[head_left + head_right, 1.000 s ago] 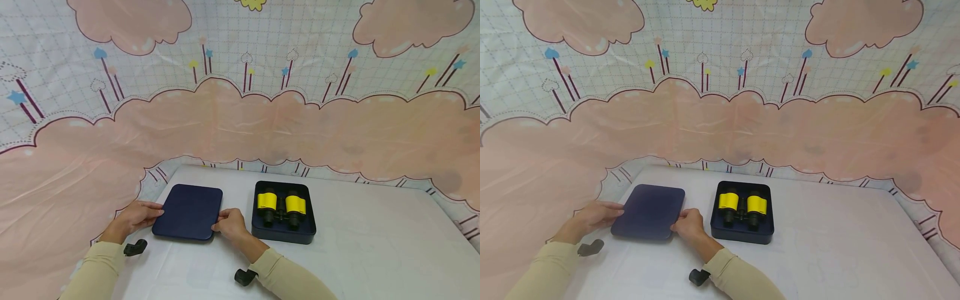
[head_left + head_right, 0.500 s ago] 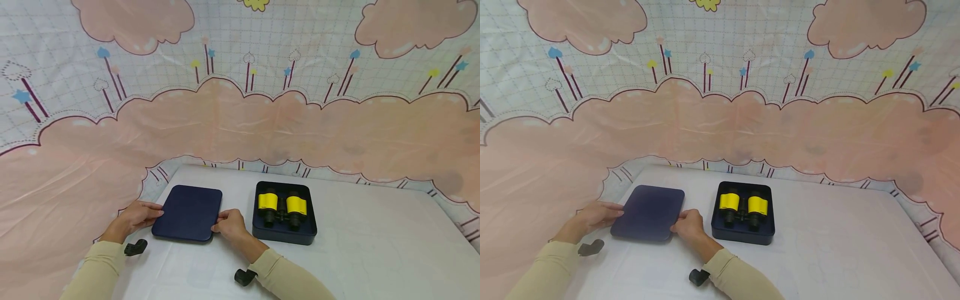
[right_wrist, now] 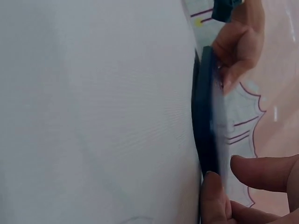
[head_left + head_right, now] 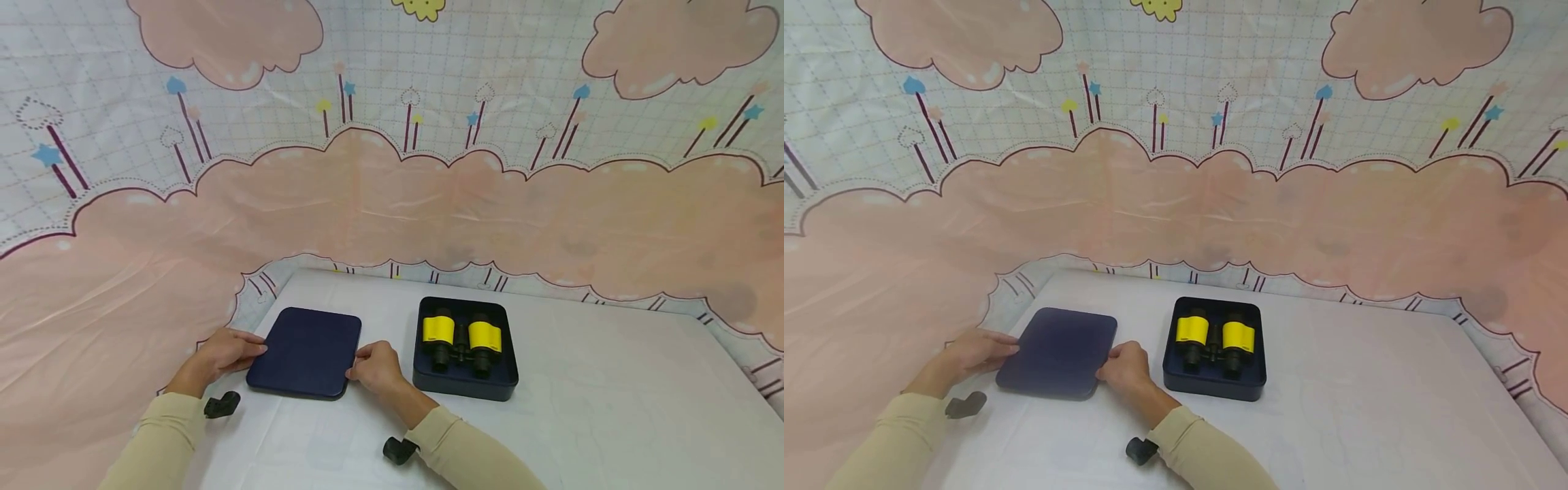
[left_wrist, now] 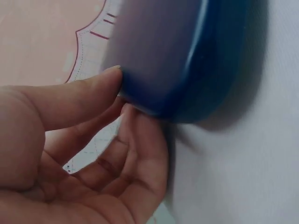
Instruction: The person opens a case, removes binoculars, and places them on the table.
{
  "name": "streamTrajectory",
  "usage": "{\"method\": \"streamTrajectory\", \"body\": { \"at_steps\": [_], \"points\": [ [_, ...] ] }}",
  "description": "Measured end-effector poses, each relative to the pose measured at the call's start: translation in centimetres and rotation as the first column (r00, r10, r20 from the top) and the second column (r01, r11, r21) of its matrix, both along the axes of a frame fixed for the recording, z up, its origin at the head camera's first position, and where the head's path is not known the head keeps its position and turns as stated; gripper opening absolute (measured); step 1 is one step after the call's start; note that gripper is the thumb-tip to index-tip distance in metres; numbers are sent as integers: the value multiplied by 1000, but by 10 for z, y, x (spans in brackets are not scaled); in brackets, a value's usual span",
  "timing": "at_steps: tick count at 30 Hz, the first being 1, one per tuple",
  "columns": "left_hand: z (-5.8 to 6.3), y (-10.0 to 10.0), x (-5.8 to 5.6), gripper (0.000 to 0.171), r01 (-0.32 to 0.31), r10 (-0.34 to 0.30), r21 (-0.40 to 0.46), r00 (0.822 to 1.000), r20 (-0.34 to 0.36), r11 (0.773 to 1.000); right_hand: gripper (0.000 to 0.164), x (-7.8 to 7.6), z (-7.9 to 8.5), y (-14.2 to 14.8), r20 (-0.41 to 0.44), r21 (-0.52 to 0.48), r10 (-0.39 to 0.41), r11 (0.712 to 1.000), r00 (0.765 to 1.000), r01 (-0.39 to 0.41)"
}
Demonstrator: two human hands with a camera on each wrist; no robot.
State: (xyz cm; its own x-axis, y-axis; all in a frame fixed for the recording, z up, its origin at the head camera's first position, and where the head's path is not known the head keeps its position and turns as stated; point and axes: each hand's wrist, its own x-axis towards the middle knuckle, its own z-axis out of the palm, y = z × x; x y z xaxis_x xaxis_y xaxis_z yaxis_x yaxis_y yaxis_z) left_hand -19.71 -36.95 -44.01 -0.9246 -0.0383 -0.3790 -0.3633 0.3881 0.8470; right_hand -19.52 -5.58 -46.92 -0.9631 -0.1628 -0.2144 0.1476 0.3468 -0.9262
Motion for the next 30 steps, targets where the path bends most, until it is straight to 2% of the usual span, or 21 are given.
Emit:
{"method": "streamTrajectory", "body": {
  "at_steps": [4,7,16,21,30],
  "points": [
    [1,-2,1,39,-25,23,-112,999,-24,993,42,3,-1,3,-20,6,11,1000,1000,-11],
    [5,-1,2,42,-34,27,-143,998,-49,989,43,6,2,7,-21,-10,8,1000,1000,-8],
    [18,16,7,54,32,-31,7,991,-129,999,46,12,20,19,-52,-70,29,997,998,-32],
    [30,33,11,59,53,-49,23,988,-148,998,47,14,29,30,-60,-109,41,993,997,-47],
    [46,65,18,55,89,-72,87,981,-179,992,48,20,45,53,-67,-139,49,989,997,-58]
  ]
}}
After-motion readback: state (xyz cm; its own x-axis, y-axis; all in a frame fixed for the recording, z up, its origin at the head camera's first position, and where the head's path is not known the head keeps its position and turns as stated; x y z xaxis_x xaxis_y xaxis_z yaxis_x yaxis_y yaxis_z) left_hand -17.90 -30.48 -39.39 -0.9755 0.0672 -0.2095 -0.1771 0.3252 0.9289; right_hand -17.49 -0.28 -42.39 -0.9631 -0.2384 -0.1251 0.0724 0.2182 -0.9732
